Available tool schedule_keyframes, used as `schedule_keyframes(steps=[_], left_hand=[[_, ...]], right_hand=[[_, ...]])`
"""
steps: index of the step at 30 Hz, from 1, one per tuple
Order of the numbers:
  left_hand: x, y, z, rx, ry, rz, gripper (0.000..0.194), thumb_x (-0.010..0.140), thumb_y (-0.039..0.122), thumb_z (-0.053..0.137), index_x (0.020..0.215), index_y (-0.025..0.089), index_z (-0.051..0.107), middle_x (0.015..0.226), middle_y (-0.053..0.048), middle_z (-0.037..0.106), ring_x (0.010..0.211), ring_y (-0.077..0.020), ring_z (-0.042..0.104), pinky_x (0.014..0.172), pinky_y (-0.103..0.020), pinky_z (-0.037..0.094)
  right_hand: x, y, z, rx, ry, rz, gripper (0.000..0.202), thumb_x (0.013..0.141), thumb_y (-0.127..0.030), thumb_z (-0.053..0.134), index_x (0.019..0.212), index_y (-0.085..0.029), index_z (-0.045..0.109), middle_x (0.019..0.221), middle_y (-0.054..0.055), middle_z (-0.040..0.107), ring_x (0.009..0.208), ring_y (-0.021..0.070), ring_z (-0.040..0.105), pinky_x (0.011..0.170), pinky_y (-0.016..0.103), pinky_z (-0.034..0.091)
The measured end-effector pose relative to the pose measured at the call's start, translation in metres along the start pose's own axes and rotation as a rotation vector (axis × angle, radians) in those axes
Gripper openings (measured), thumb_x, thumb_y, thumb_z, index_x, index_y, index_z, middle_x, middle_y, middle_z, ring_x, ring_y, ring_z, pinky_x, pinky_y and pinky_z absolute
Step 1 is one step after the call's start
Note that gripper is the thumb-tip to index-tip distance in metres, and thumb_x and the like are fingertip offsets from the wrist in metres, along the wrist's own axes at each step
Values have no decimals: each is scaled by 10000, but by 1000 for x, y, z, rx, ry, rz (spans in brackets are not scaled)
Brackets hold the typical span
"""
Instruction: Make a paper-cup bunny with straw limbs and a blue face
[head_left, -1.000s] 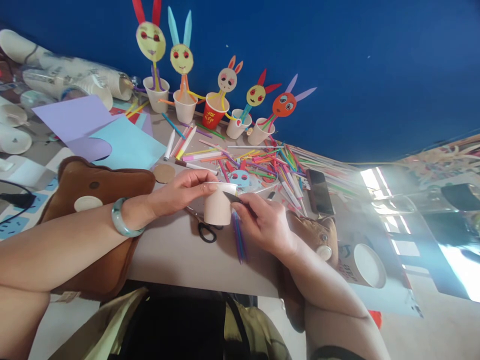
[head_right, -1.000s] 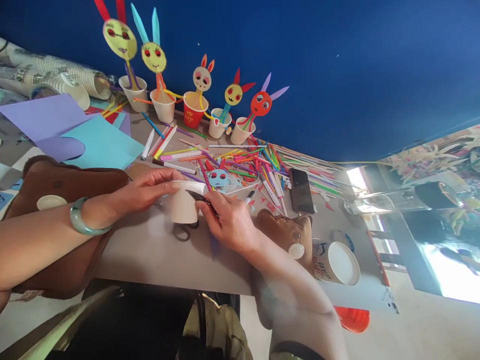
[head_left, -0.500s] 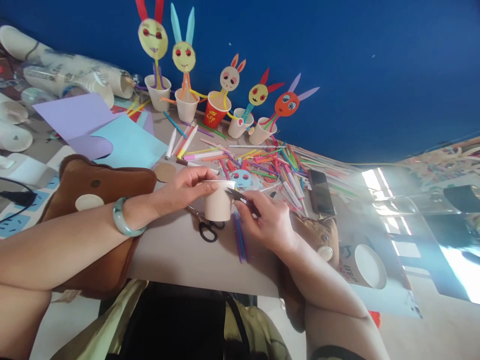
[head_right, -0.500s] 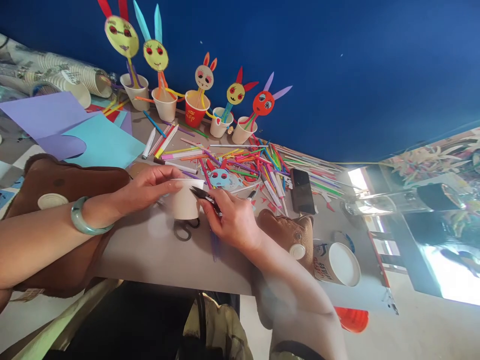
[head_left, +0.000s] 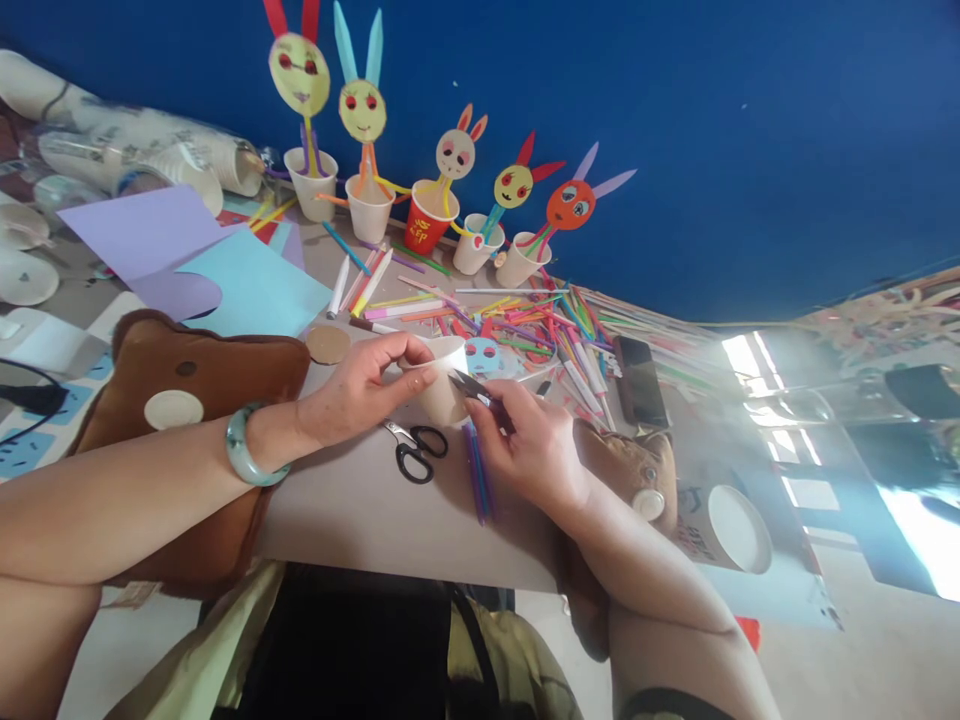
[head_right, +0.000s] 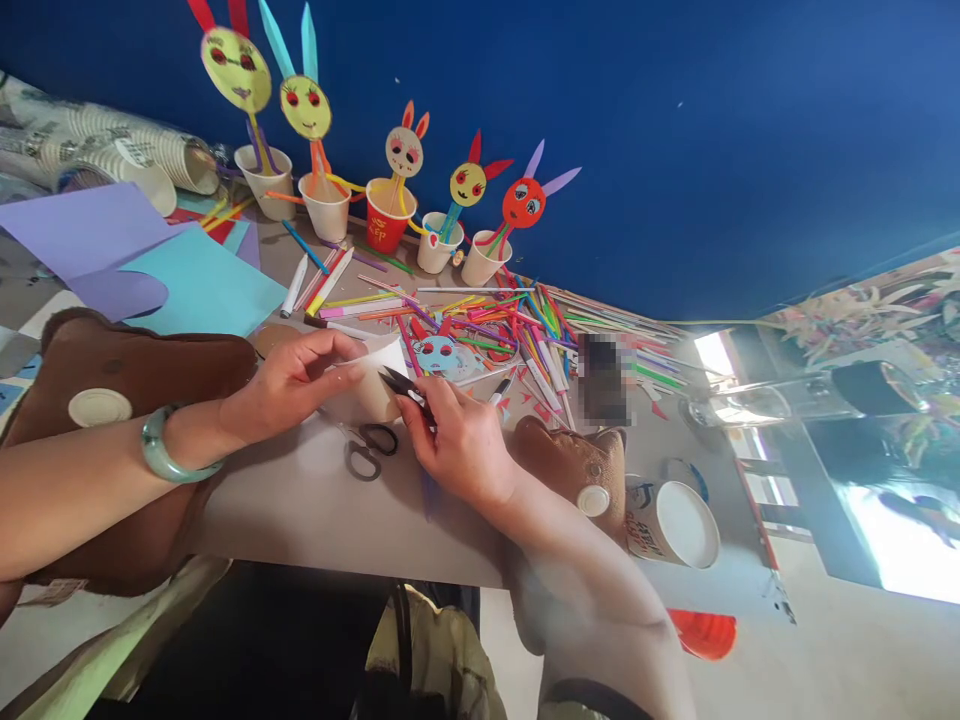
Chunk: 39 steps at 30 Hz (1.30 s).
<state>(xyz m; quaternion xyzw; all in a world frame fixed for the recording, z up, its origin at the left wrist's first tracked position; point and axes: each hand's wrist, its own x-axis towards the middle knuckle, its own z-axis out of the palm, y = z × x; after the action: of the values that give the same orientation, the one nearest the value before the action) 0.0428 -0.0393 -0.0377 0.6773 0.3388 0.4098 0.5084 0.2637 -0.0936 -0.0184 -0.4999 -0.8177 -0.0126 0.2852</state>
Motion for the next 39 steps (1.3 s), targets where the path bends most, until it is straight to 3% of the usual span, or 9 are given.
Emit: schedule_keyframes(steps=[10, 17, 23, 35, 39], left_hand=[[-3, -7, 6, 104, 49, 66, 237, 908, 402, 653, 892, 174, 589, 811, -1, 586, 695, -118, 501, 636, -252, 432], [-5, 0, 5, 228, 58, 159, 179, 915, 322, 660, 855, 174, 580, 759, 16, 602, 681, -101, 527, 603, -227, 407], [-5, 5, 5, 238, 55, 149, 222, 914, 354, 660, 808, 179, 574, 720, 12, 619, 646, -106, 547, 510, -210, 376], [-6, 6, 7, 268, 71, 198, 183, 906, 280, 672, 790, 176, 576, 700, 32, 639, 608, -78, 545, 493, -176, 379], [-6, 4, 7, 330, 73, 229, 165, 897, 266, 681, 799, 177, 583, 691, 35, 639, 587, -74, 533, 500, -179, 378]], right_hand=[[-1, 0, 2, -13, 8, 14, 164, 1002, -320, 546, 983, -179, 627, 679, -14, 658, 515, 97, 548, 533, 211, 399], [-2, 0, 3, 12, -1, 42, 167, 1002, -336, 553, 970, -189, 626, 632, -31, 631, 494, 97, 535, 520, 211, 390], [-3, -1, 4, -67, 55, -32, 179, 1017, -320, 530, 981, -178, 632, 667, -12, 651, 526, 97, 561, 538, 209, 393], [-4, 1, 6, -296, 98, -134, 202, 1033, -310, 501, 981, -162, 628, 682, 6, 667, 579, 112, 613, 536, 226, 368], [-3, 2, 5, -169, 58, -92, 182, 1020, -313, 528, 969, -166, 623, 684, 2, 672, 557, 108, 609, 542, 216, 391]])
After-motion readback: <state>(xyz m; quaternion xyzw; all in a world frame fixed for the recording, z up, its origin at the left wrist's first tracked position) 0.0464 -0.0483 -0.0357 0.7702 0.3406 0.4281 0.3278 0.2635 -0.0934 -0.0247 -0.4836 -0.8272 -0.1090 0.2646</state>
